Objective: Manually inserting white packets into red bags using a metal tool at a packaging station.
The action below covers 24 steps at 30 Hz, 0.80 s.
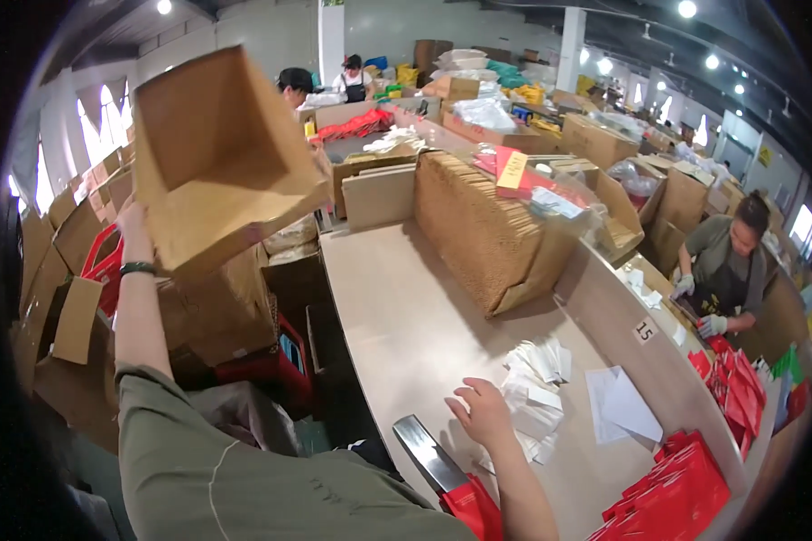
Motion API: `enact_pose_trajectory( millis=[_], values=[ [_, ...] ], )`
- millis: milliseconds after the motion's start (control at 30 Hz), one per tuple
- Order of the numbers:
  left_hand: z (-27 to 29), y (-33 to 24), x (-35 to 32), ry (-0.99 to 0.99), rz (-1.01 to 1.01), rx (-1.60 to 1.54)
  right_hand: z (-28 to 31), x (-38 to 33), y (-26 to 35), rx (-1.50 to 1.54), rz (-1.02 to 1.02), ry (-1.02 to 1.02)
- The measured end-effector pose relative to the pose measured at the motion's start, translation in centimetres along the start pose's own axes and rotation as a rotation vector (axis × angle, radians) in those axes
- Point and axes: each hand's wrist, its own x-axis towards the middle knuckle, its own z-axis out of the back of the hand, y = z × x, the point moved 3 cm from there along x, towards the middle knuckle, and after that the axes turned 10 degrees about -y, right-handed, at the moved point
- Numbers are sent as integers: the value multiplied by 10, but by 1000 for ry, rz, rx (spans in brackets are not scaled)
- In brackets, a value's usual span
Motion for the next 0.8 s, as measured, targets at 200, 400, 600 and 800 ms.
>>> enact_pose_trajectory(
  millis=[200,400,600,800],
  values=[
    [142,41,115,-360,-36,212,-18,2,7,127,64,4],
    [99,98,52,-297,69,651,-22,-4,8,46,32,18],
    [158,138,119,-209,-33,632,-31,-12,8,110,-13,102],
    [129,130,69,-377,-74,1009,-33,-23,-3,51,-81,226]
  ],
)
